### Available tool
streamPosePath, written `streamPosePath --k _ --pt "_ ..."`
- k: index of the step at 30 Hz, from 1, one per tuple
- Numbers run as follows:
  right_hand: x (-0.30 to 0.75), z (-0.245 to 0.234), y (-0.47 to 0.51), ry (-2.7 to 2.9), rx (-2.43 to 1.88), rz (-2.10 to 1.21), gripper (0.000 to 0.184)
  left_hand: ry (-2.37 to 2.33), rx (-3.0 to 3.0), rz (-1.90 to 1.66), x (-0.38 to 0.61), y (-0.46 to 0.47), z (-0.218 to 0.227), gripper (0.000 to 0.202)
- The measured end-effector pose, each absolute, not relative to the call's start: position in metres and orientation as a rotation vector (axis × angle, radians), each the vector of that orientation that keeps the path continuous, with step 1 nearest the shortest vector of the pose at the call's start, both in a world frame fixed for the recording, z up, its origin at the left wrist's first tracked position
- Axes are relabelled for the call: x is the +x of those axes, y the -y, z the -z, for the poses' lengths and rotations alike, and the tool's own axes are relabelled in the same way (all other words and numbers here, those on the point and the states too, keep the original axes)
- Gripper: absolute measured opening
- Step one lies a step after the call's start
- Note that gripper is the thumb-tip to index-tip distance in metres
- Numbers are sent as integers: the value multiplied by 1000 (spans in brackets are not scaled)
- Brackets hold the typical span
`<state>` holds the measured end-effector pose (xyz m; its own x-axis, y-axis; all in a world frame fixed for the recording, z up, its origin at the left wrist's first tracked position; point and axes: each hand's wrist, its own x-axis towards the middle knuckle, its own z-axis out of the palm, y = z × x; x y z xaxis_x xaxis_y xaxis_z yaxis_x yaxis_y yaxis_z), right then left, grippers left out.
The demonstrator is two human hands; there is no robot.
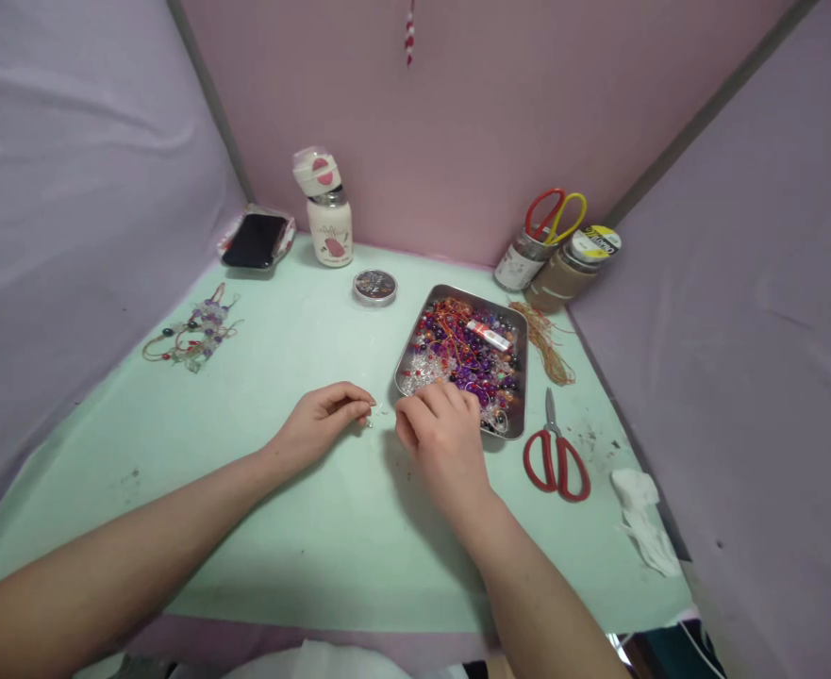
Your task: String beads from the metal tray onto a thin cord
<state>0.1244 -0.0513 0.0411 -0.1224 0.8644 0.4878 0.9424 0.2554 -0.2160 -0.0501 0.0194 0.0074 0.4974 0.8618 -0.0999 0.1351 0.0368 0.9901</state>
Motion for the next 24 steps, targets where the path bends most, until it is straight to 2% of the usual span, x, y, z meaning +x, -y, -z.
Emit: streamPosePath --k 15,24 --pt "130 -41 51 2042 -1605 52 9 -804 1407 -654 -53 -19 -6 24" --pt "134 -43 51 2097 -1575 -162 12 -768 1524 -592 -53 -17 -7 19"
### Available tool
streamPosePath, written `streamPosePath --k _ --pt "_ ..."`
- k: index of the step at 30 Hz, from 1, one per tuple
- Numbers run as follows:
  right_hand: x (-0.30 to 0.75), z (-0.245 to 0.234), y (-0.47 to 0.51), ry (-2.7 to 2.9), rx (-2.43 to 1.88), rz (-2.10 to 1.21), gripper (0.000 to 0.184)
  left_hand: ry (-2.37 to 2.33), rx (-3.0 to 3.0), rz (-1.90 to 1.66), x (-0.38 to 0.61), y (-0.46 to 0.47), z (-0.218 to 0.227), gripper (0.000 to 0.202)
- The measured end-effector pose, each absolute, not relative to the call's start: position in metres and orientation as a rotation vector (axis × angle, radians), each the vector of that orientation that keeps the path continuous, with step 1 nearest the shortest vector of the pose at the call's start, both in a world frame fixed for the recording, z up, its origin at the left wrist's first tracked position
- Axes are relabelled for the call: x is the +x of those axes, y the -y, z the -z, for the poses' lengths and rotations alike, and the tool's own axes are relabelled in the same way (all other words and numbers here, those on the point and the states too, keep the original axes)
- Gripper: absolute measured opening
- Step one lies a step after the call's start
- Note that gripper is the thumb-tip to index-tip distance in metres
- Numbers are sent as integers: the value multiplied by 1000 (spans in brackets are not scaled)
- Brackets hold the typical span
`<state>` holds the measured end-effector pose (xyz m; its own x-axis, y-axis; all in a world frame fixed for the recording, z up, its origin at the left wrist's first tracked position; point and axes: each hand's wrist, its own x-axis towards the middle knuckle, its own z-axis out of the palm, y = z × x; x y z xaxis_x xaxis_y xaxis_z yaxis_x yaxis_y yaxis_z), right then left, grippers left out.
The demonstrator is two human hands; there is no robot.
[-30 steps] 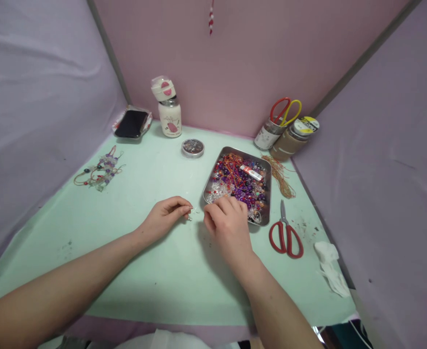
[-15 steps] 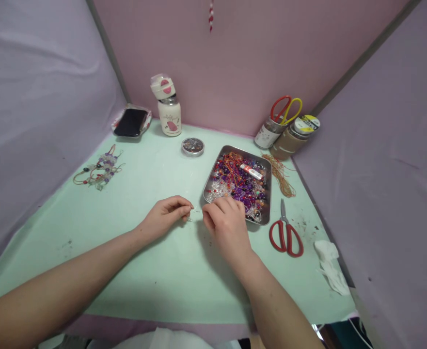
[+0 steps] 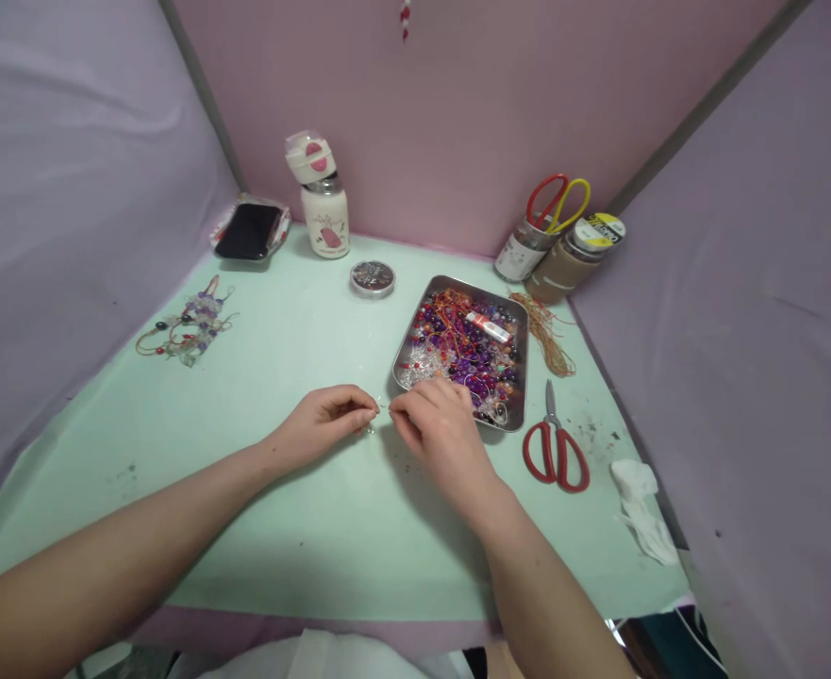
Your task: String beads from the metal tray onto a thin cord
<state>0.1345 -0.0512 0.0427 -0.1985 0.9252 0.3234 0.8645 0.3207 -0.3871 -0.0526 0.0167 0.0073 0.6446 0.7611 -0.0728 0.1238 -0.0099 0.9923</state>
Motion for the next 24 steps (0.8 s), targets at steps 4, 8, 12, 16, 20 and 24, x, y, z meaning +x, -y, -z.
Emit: streamPosePath --k 4,8,12,16,20,24 --pt "133 -40 50 2095 -1547 -240 11 -763 1527 -572 -52 -15 -6 20" --pt "130 -38 50 2068 -1525 -298 8 -757 1493 -566 -51 -14 -5 21" --pt "129 -39 50 1992 -1513 -359 6 -762 1447 -579 -51 -13 -5 22" --pt "126 -38 49 1889 -1475 -428 8 -776 1421 -587 -52 -13 -7 22" --pt "121 -36 48 1706 -1462 -496 11 -790 1351 -608 -50 -12 -9 24" --pt "118 -36 48 1514 -1506 -546 11 -774 1235 -661 -49 -13 -10 25"
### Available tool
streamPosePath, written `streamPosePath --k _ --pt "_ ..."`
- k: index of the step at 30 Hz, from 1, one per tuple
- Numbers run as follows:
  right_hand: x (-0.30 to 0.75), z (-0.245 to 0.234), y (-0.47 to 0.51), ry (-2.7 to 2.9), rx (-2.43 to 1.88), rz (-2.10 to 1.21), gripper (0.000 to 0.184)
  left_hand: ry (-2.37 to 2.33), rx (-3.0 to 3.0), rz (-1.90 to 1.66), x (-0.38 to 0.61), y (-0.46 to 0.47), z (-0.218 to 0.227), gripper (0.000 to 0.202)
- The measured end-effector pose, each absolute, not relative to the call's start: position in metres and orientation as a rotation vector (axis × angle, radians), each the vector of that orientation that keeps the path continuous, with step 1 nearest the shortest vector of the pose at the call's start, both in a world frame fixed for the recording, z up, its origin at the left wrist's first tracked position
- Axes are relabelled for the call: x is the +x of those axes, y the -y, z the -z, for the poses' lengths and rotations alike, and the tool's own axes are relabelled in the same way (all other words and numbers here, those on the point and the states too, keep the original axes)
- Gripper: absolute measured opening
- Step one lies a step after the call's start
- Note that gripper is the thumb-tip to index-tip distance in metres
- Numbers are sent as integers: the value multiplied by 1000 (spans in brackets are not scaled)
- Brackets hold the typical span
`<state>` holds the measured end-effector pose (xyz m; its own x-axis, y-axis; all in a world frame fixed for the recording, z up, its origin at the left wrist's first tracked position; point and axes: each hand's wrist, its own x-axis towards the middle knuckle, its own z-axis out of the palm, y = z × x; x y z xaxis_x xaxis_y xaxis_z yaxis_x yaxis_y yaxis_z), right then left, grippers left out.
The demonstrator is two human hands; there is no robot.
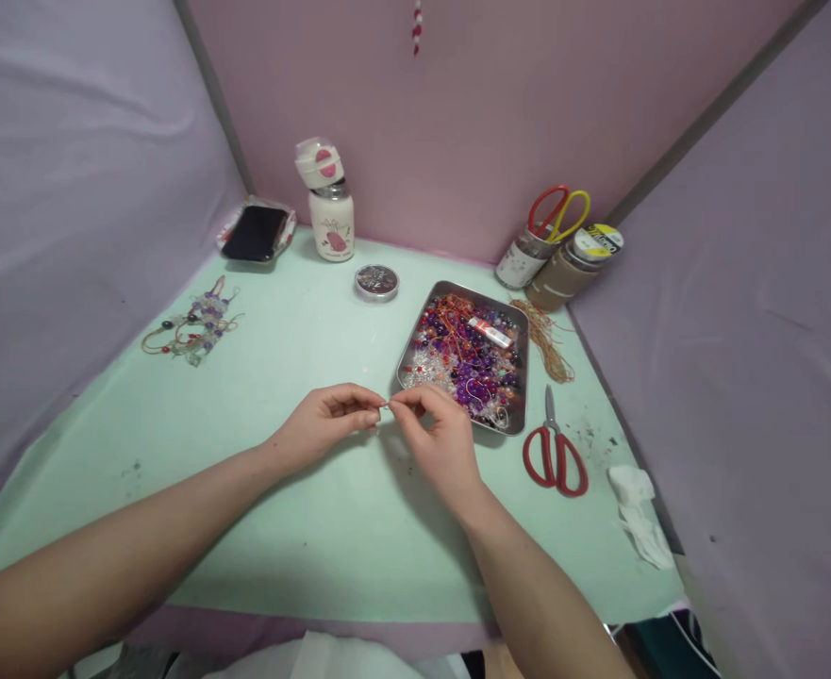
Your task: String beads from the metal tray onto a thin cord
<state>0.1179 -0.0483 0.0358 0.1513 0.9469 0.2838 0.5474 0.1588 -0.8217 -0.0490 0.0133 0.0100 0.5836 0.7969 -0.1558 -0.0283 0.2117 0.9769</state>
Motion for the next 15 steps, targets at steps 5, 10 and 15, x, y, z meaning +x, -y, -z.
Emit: streamPosePath --k 5,10,15 --pt "117 -36 49 1423 -1522 -554 11 -764 1160 -666 -51 -15 -7 27" --pt "117 -36 48 1435 -1510 -569 10 -770 1105 -682 -51 -16 -9 27" --pt "120 -34 48 1436 -1451 -571 10 -768 999 -716 -50 -16 -11 30"
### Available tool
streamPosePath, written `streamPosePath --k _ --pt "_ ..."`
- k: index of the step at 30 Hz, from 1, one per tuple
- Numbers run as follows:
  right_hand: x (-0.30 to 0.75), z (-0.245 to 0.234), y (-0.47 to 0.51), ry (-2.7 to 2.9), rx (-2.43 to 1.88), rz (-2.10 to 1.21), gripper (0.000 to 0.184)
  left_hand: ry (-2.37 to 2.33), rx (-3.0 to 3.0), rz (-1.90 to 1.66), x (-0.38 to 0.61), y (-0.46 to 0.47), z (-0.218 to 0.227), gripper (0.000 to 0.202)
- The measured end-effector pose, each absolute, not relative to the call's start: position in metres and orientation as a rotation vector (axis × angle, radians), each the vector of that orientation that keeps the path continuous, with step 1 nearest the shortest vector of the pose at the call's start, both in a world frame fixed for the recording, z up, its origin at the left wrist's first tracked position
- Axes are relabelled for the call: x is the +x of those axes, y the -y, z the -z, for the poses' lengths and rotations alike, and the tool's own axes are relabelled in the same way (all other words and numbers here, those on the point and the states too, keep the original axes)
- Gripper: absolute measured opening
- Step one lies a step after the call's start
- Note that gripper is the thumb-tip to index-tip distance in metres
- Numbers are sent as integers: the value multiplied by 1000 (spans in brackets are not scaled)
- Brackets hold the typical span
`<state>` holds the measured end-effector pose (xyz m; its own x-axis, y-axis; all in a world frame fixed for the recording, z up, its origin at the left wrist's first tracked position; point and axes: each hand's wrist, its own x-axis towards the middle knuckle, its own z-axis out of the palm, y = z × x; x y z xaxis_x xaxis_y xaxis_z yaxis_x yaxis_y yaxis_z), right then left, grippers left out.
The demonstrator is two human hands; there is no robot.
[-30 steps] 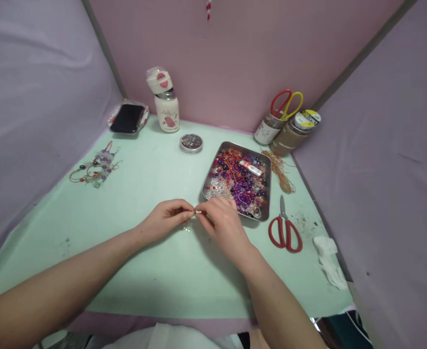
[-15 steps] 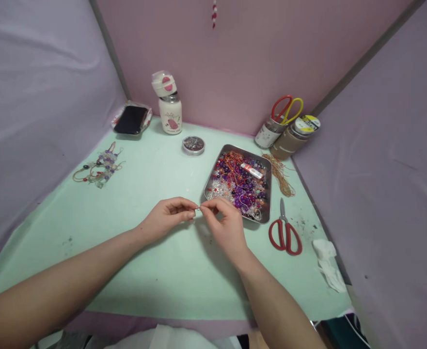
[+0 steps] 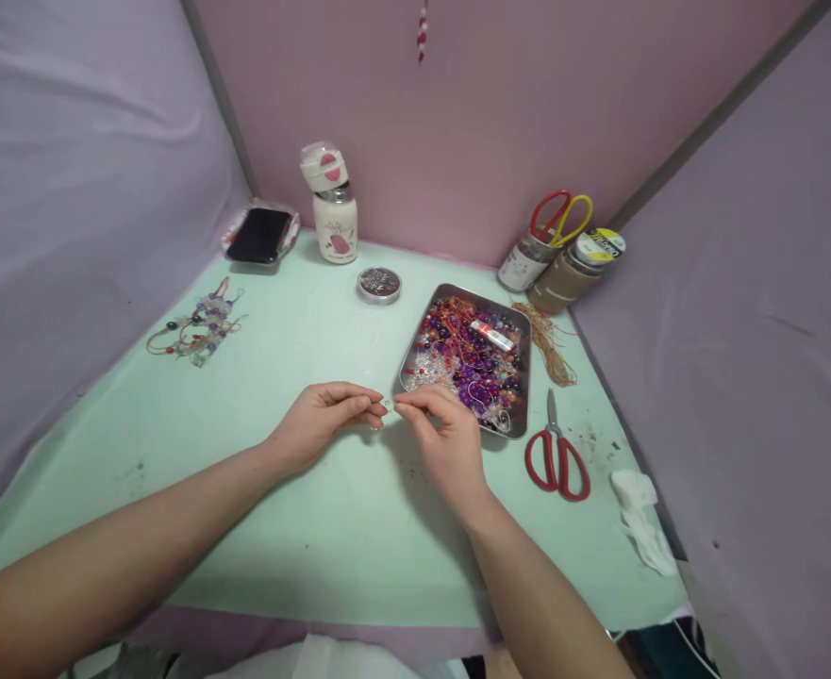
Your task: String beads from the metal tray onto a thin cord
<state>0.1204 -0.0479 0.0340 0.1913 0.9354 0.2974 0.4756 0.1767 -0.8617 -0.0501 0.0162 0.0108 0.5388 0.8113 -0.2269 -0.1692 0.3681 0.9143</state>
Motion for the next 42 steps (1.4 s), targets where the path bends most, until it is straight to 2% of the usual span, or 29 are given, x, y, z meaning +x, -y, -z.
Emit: streamPosePath --k 20,35,42 --pt "113 -29 52 1873 -1343 -51 14 -629 757 -728 -48 -7 -14 23" --pt "122 -38 49 1744 -1400 -158 11 -682 722 -742 -51 -14 -14 24" --pt "125 -39 48 1739 -1391 -338 11 -740 1079 -789 -54 -17 -16 22"
